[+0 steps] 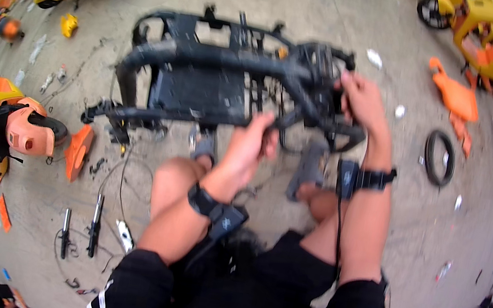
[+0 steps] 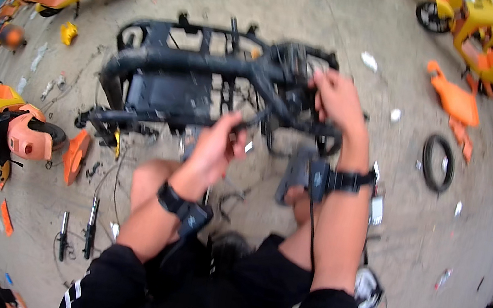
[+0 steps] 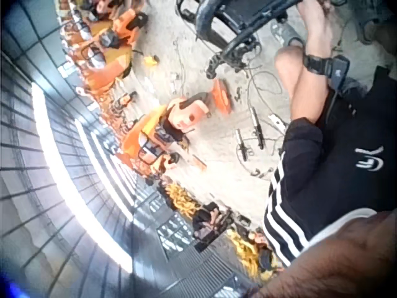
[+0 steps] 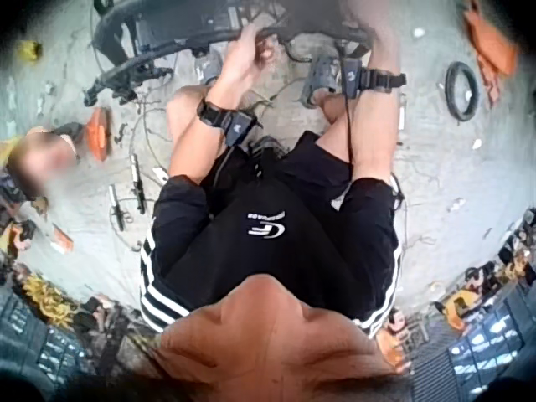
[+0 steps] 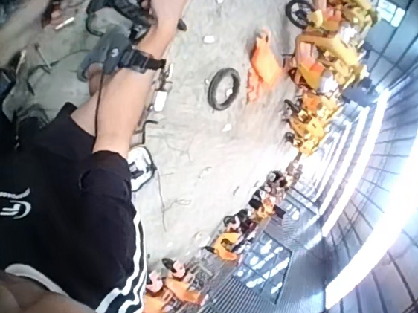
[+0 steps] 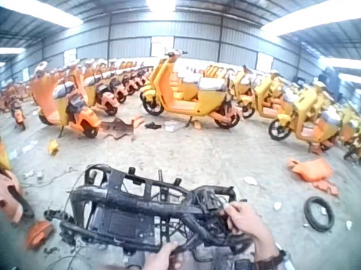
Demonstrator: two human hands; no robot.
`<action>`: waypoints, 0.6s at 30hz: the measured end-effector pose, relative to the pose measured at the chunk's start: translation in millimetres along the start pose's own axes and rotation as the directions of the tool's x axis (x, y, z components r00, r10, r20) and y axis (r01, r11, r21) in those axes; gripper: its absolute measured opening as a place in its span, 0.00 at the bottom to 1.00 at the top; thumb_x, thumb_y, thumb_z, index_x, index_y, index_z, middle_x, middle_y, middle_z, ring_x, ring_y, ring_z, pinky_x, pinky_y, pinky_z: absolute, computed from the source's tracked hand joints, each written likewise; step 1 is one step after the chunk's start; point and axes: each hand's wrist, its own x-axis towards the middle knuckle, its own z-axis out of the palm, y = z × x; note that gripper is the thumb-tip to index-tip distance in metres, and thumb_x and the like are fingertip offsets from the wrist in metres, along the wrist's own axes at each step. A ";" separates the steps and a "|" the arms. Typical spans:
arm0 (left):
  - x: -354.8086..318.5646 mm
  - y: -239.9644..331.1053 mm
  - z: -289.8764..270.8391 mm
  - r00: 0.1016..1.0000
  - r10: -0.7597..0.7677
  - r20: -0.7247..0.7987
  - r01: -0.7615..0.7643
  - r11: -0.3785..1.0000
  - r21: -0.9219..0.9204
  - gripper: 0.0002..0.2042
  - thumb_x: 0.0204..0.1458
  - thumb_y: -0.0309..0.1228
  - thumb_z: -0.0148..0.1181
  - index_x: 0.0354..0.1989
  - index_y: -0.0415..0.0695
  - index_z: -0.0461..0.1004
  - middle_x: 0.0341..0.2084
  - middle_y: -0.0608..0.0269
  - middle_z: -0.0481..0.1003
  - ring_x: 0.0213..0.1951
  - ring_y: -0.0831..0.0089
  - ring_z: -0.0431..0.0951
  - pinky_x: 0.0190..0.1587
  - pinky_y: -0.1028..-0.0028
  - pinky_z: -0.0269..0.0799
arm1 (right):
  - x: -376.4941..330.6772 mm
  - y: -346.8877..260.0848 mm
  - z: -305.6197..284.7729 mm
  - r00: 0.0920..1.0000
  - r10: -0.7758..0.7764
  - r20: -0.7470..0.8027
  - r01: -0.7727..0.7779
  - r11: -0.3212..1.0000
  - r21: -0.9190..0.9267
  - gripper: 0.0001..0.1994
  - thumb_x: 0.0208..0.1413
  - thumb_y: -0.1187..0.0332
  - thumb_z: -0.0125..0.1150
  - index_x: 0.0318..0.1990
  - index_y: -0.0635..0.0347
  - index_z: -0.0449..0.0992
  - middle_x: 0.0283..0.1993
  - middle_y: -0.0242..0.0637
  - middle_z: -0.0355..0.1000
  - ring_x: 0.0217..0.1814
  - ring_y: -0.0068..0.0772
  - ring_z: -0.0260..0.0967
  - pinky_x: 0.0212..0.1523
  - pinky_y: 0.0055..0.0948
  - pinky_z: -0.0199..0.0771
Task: The person assembles the front frame of a yellow electric scooter, attaching handlebars, wiring, and control components. They use a screwdriver to tighten bolts and secure parts while sitting on the floor in a workshop filled with similar scooters.
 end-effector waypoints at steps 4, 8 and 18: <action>3.9 -0.5 0.0 0.997 0.013 0.074 -0.010 0.999 -0.036 0.11 0.59 0.38 0.54 0.31 0.43 0.69 0.19 0.64 0.69 0.20 0.76 0.65 0.25 0.73 0.64 | -1.4 4.6 1.3 0.997 0.053 0.062 -0.067 0.964 0.257 0.16 0.67 0.58 0.45 0.35 0.62 0.71 0.15 0.27 0.61 0.12 0.18 0.52 0.14 0.21 0.52; 3.1 -2.1 4.0 1.000 0.016 0.004 -0.016 0.999 -0.030 0.10 0.59 0.37 0.53 0.32 0.42 0.69 0.19 0.64 0.69 0.19 0.75 0.65 0.24 0.72 0.64 | -3.2 4.5 -3.9 0.970 0.105 0.221 -0.206 0.837 0.507 0.13 0.67 0.59 0.45 0.36 0.57 0.69 0.17 0.20 0.52 0.13 0.14 0.45 0.11 0.19 0.43; 0.6 3.0 8.2 0.999 -0.016 0.052 0.019 0.998 -0.052 0.10 0.59 0.35 0.51 0.29 0.43 0.65 0.18 0.64 0.67 0.18 0.74 0.65 0.22 0.71 0.64 | -25.4 -19.6 45.3 0.970 0.240 0.038 -0.178 0.598 0.782 0.12 0.68 0.62 0.43 0.38 0.62 0.67 0.18 0.22 0.51 0.14 0.14 0.45 0.12 0.19 0.45</action>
